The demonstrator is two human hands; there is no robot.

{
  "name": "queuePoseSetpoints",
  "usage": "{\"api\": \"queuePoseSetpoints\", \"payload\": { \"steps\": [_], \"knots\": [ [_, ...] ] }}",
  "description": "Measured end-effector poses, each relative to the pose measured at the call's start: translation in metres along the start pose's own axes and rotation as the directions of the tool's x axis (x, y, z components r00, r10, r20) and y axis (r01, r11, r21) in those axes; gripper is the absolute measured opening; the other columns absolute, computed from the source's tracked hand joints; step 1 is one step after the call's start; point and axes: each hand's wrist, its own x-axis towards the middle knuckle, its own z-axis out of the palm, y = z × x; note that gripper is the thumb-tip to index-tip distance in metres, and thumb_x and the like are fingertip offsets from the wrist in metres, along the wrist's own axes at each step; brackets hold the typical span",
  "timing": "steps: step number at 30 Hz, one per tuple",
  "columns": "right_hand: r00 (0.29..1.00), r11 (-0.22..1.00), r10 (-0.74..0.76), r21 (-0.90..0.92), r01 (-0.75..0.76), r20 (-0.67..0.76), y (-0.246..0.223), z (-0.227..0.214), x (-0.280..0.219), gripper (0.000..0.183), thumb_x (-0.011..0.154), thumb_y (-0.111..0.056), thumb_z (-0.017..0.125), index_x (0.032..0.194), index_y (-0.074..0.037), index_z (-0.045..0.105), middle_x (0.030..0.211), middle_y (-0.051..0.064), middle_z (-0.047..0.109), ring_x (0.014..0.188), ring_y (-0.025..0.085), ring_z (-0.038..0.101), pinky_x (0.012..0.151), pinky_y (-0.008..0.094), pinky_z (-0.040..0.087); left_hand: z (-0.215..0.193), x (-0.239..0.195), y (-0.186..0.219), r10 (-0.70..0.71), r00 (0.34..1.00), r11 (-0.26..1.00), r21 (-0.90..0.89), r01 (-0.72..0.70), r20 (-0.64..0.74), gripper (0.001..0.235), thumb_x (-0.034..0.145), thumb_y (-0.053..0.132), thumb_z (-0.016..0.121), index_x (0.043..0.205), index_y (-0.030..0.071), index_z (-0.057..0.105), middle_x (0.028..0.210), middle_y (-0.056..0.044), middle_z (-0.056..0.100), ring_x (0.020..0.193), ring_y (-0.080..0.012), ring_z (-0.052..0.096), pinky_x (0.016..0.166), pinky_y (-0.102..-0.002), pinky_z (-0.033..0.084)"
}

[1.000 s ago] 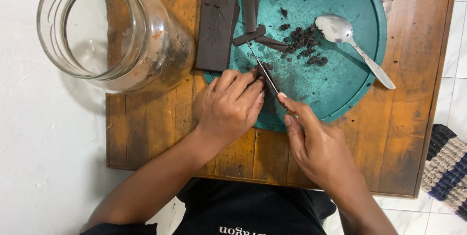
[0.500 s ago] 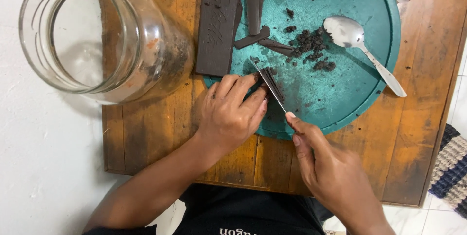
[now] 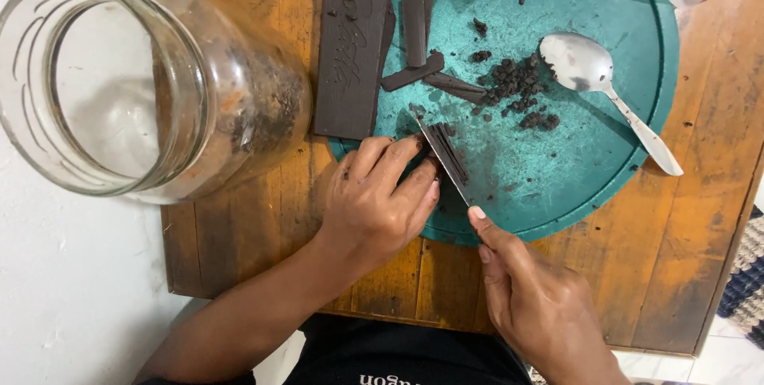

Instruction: A person uses a knife to shave and chop a large block of dark chocolate on a green cutting board, occasionally using a spoon to move the pieces.

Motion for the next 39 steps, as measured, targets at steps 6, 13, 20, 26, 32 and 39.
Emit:
{"api": "queuePoseSetpoints", "payload": {
  "steps": [6,13,20,26,32,39],
  "knots": [
    [0.998,0.999,-0.031,-0.025,0.029,-0.055,0.001,0.002,-0.003,0.04,0.102,-0.016,0.063,0.142,-0.018,0.063,0.07,-0.006,0.065,0.049,0.013,0.054,0.049,0.034,0.043,-0.002,0.002,0.002,-0.033,0.999,0.999,0.007,0.033,0.03,0.012,0.094,0.014,0.08,0.103,0.009,0.074,0.113,-0.01,0.066,0.097,-0.028,0.062,0.067,-0.037,0.053],
    [0.998,0.989,-0.021,-0.144,0.012,-0.055,-0.01,-0.003,0.004,0.039,0.101,-0.016,0.062,0.139,-0.022,0.065,0.069,-0.008,0.066,0.045,0.015,0.053,0.042,0.034,0.041,0.001,-0.001,0.002,-0.053,0.998,0.998,0.019,0.053,0.046,0.012,0.096,0.018,0.078,0.105,0.012,0.071,0.115,-0.008,0.065,0.099,-0.028,0.061,0.071,-0.039,0.053],
    [0.998,0.998,-0.063,-0.001,0.063,-0.001,-0.018,-0.009,0.039,0.031,0.101,-0.009,0.06,0.131,-0.014,0.063,0.066,-0.001,0.064,0.047,0.016,0.055,0.039,0.035,0.041,-0.001,0.002,0.002,-0.022,1.0,1.0,0.006,0.022,-0.019,0.007,0.097,0.015,0.076,0.101,0.01,0.074,0.11,-0.008,0.067,0.096,-0.0269,0.062,0.067,-0.037,0.052],
    [0.999,0.985,0.002,0.171,-0.009,0.038,-0.015,-0.014,0.037,0.035,0.101,-0.012,0.059,0.136,-0.011,0.061,0.075,0.005,0.072,0.044,0.015,0.054,0.041,0.034,0.046,0.0,-0.001,0.002,-0.02,0.998,1.0,0.016,0.021,-0.057,0.008,0.095,0.014,0.078,0.101,0.01,0.074,0.108,-0.007,0.068,0.094,-0.0258,0.062,0.065,-0.036,0.05],
    [1.0,0.991,0.025,0.13,-0.027,0.019,-0.016,-0.012,0.012,0.043,0.101,-0.016,0.059,0.144,-0.017,0.059,0.083,0.0,0.075,0.043,0.015,0.051,0.047,0.033,0.045,0.0,-0.003,0.0,-0.018,0.999,1.0,-0.025,0.017,-0.051,0.007,0.096,0.012,0.077,0.095,0.009,0.071,0.103,-0.007,0.065,0.095,-0.0268,0.061,0.064,-0.037,0.049],
    [0.994,0.983,0.072,0.165,-0.086,0.087,-0.014,-0.019,0.007,0.044,0.1,-0.017,0.059,0.144,-0.018,0.059,0.082,0.001,0.075,0.044,0.014,0.05,0.049,0.03,0.046,0.002,-0.004,0.0,-0.011,0.998,1.0,0.0,0.011,-0.06,0.013,0.092,0.011,0.083,0.1,0.01,0.073,0.107,-0.007,0.067,0.095,-0.0265,0.061,0.066,-0.038,0.051]
  ]
}}
